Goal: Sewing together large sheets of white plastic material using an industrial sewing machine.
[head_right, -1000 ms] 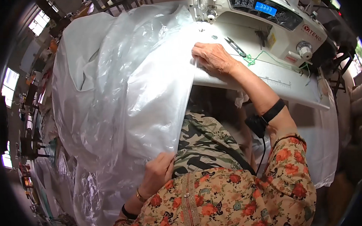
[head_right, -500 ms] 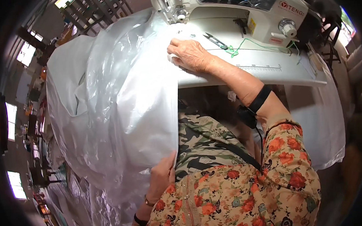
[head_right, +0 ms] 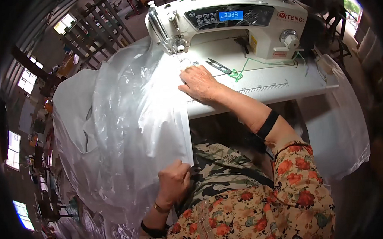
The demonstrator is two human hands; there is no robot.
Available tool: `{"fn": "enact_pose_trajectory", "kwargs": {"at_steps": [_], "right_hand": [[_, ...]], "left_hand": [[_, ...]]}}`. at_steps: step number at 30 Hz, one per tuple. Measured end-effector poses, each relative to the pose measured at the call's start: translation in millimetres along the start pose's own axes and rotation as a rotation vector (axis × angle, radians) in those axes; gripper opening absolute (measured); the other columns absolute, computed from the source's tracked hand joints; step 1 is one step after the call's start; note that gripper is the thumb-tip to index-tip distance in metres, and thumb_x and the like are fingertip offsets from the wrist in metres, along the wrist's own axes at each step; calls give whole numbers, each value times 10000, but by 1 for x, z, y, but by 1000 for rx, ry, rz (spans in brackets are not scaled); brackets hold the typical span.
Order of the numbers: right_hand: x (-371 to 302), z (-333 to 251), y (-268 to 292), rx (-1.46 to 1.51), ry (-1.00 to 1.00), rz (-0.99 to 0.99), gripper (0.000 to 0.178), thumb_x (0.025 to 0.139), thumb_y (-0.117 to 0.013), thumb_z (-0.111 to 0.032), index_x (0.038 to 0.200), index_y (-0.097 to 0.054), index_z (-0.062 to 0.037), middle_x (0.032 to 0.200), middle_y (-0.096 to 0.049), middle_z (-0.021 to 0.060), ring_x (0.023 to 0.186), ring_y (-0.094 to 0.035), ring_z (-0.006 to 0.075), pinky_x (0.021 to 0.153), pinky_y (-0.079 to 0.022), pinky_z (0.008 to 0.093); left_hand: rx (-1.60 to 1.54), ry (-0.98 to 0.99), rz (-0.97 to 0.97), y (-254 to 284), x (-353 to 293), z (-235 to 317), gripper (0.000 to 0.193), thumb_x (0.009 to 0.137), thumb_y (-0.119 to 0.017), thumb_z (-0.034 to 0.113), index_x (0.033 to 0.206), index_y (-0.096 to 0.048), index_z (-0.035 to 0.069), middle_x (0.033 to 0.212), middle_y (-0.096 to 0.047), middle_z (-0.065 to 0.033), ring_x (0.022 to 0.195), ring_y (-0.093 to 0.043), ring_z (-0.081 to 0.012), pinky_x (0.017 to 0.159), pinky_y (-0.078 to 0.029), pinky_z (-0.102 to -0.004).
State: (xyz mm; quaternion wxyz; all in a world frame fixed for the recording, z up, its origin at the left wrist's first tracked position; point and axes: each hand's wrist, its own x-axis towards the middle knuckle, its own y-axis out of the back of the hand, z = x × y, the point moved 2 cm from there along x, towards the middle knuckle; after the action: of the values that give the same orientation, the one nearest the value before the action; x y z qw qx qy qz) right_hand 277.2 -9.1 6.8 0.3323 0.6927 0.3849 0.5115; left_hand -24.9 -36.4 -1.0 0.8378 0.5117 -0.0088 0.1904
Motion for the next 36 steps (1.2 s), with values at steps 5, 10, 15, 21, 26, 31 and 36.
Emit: {"fn": "enact_pose_trajectory", "kwargs": {"at_steps": [5,10,15,21,26,31,36], "right_hand": [[2,-7,5,15,-77,-93,341,939,-568,-300,1078,-588,11,1280,-571,194,1242,-478,331,1074,-321,443],[1,-5,5,35,-38,-24,334,932,-568,-306,1044,-592,8,1151,-591,185,1160,-514,327,1019,-351,441],[2,-3,5,29,-5,39,310,929,-562,-308,975,-594,-3,1004,-611,170,1069,-550,318,961,-379,439],[5,-5,7,75,-34,53,298,934,-554,-299,973,-612,-10,996,-621,167,1059,-556,315,960,-377,437],[7,-4,5,144,-87,72,325,941,-536,-311,1012,-629,-8,1019,-629,161,1062,-555,307,966,-374,431],[3,6,8,318,-56,168,300,949,-521,-306,931,-665,-43,1034,-662,133,1049,-562,285,949,-387,419],[-6,7,14,351,197,40,197,951,-550,-228,942,-631,-49,1031,-640,73,1042,-568,260,968,-387,397]], "left_hand": [[34,-56,71,15,40,-4,96,755,-648,80,738,-556,59,726,-513,-128,646,-568,-347,555,-434,-433],[70,-129,108,19,88,-7,117,762,-642,85,716,-541,49,719,-521,-125,649,-576,-340,557,-441,-440],[206,-183,140,21,131,-13,131,775,-629,100,676,-557,52,690,-538,-127,621,-589,-339,545,-454,-445],[322,-169,149,23,171,-31,127,785,-597,78,668,-589,31,703,-582,-150,629,-621,-344,573,-497,-439],[301,-131,223,23,173,-27,130,834,-603,124,749,-556,38,723,-577,-128,676,-608,-323,582,-489,-424],[-30,-449,51,20,97,67,488,830,-690,148,1264,-534,-10,1216,-602,-195,1142,-586,-346,947,-481,-433],[-137,-179,-368,-79,21,-19,416,943,-511,108,1357,-497,70,1297,-584,-171,1152,-587,-334,990,-461,-414]]}}
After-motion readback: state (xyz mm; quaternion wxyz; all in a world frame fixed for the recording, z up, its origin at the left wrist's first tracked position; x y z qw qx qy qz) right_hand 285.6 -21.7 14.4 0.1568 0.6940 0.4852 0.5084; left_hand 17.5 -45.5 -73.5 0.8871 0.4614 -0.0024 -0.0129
